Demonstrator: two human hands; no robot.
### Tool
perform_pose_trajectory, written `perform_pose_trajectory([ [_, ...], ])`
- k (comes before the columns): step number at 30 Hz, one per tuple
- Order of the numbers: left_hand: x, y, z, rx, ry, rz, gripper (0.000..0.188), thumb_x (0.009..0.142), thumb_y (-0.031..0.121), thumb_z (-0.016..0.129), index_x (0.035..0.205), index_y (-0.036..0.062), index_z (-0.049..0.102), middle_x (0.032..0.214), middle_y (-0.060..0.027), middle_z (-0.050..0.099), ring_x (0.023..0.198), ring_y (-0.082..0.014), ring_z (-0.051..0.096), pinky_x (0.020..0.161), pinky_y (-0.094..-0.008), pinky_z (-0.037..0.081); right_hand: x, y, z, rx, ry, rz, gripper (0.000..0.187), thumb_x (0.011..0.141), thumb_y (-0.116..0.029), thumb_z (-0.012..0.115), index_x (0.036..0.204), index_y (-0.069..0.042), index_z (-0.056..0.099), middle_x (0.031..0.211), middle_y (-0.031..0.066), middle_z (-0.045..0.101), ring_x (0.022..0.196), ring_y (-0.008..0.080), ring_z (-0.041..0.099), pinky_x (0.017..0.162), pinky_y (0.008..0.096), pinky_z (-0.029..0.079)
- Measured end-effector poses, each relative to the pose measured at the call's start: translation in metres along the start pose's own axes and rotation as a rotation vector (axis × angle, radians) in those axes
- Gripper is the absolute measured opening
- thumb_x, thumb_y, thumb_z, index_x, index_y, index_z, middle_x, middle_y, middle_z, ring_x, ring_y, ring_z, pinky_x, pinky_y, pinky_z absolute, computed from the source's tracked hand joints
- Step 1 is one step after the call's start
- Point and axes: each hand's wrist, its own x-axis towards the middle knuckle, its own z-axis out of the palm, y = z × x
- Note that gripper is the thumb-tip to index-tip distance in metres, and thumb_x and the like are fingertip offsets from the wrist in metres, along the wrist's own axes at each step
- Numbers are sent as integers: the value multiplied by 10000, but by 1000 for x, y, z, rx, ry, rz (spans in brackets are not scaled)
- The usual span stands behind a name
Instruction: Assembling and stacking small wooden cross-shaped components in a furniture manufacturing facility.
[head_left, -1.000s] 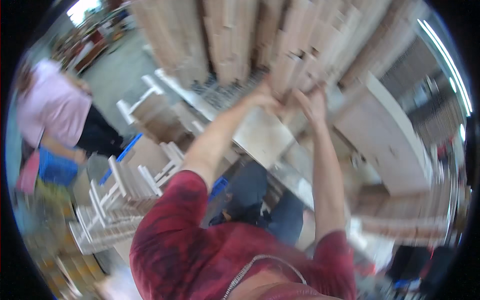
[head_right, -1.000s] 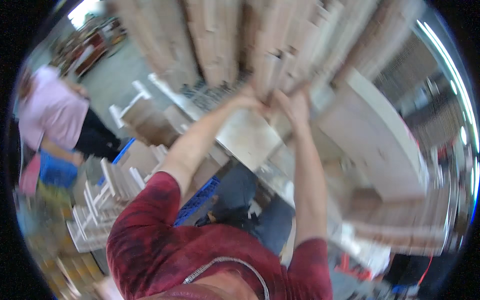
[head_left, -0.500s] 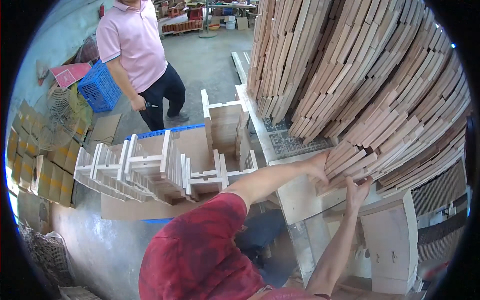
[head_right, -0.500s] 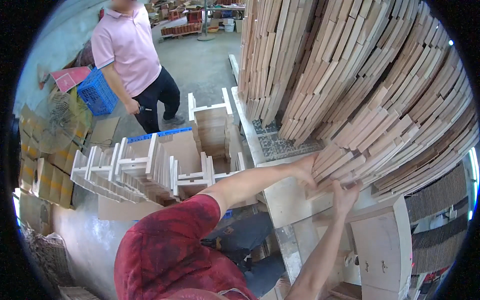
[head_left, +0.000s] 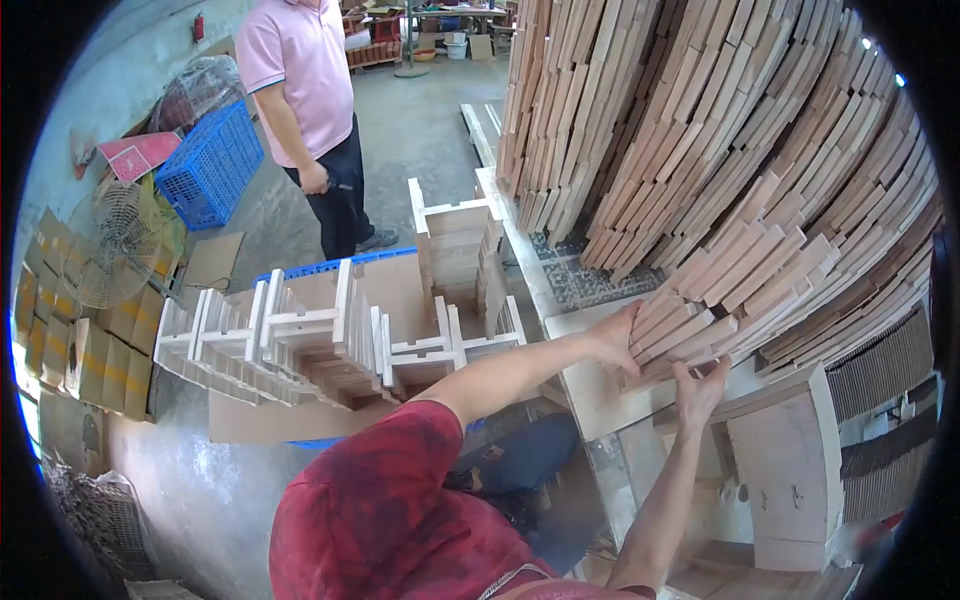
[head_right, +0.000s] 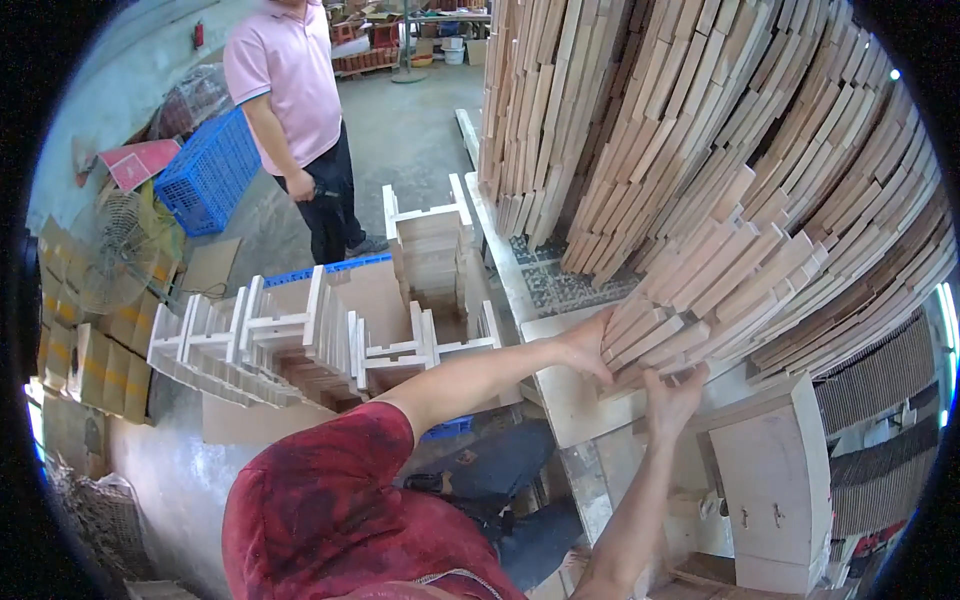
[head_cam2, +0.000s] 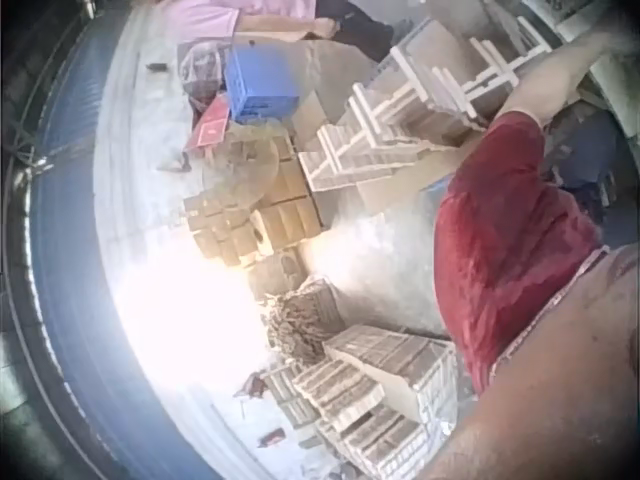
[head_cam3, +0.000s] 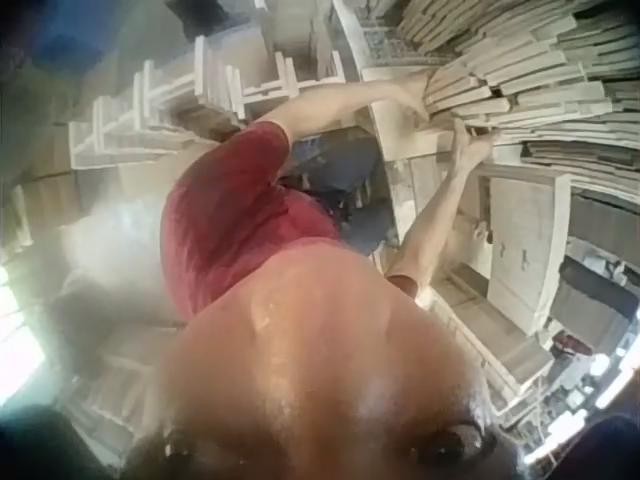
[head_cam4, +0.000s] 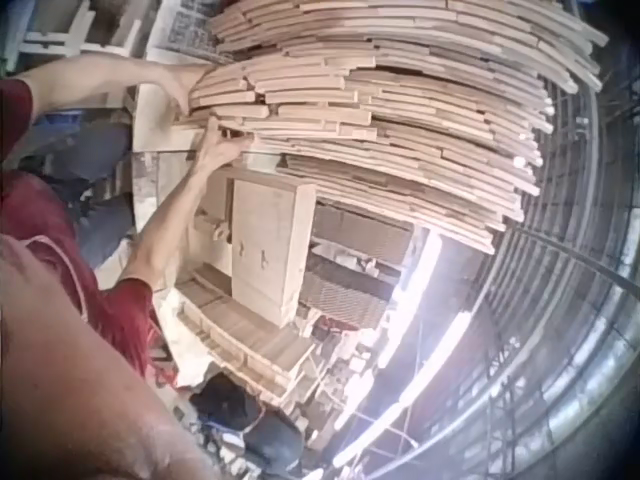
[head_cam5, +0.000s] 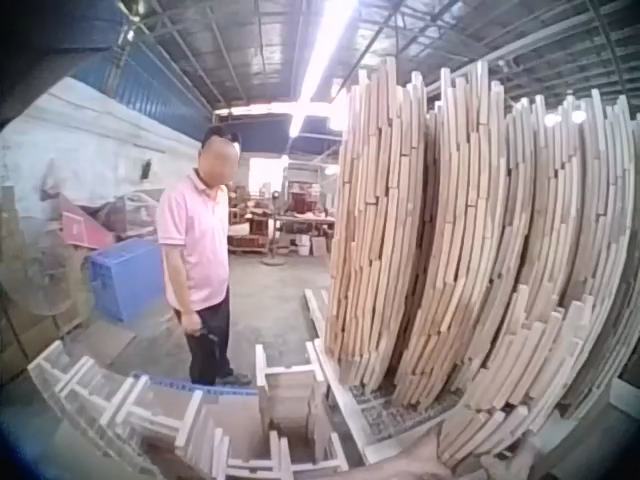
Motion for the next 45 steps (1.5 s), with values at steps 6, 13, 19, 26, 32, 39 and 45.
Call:
perform_pose_trajectory([
  [6, 2, 1, -23, 21, -76, 37, 1349, 453, 322, 996, 1495, -74, 236, 1433, -252, 472, 1351, -339, 466, 1149, -375, 366, 2, 0, 1, 4, 6, -16, 790, 727, -61, 779, 1398, 75, 386, 1248, 217, 584, 1139, 298, 600, 932, 403, 524],
  [13, 21, 101, -60, -109, 74, 96, 1393, 542, 368, 983, 1546, -94, 136, 1537, -287, 348, 1427, -364, 383, 1182, -416, 322, 4, -3, -6, -27, -22, -15, 774, 740, -58, 778, 1396, 72, 387, 1252, 209, 588, 1144, 291, 600, 945, 403, 518],
  [19, 33, 150, -71, -130, -27, 32, 1415, 529, 357, 985, 1545, -100, 112, 1531, -280, 362, 1438, -347, 369, 1184, -376, 319, 6, -2, -4, 15, -51, 1, 800, 739, -33, 766, 1416, 79, 354, 1262, 219, 580, 1160, 292, 592, 976, 410, 500],
  [26, 46, 118, -51, -172, 57, 166, 1404, 498, 358, 990, 1525, -109, 156, 1479, -277, 416, 1381, -352, 430, 1162, -373, 350, 8, 4, -4, -3, -45, -21, 801, 741, -35, 767, 1421, 71, 356, 1290, 210, 566, 1176, 298, 580, 992, 416, 490],
  [32, 42, 117, -49, -233, 22, 143, 1427, 498, 387, 991, 1524, -121, 140, 1482, -280, 412, 1387, -351, 425, 1164, -372, 346, 7, 3, -1, 8, -38, -51, 772, 755, -71, 767, 1412, 52, 380, 1243, 192, 591, 1125, 272, 595, 965, 388, 484],
  [39, 41, 117, -47, -125, 41, 188, 1395, 554, 323, 980, 1547, -94, 94, 1495, -272, 403, 1399, -343, 421, 1168, -374, 341, 13, 15, -6, -22, -61, -38, 814, 753, -93, 777, 1442, 38, 365, 1295, 209, 572, 1169, 312, 589, 974, 418, 495],
  [45, 47, 108, -41, -109, 49, 162, 1362, 554, 293, 981, 1553, -65, 127, 1481, -256, 429, 1397, -335, 424, 1162, -371, 347, 10, 5, -8, -80, -85, -3, 828, 755, -99, 793, 1454, 22, 366, 1304, 206, 575, 1170, 297, 590, 973, 413, 492],
])
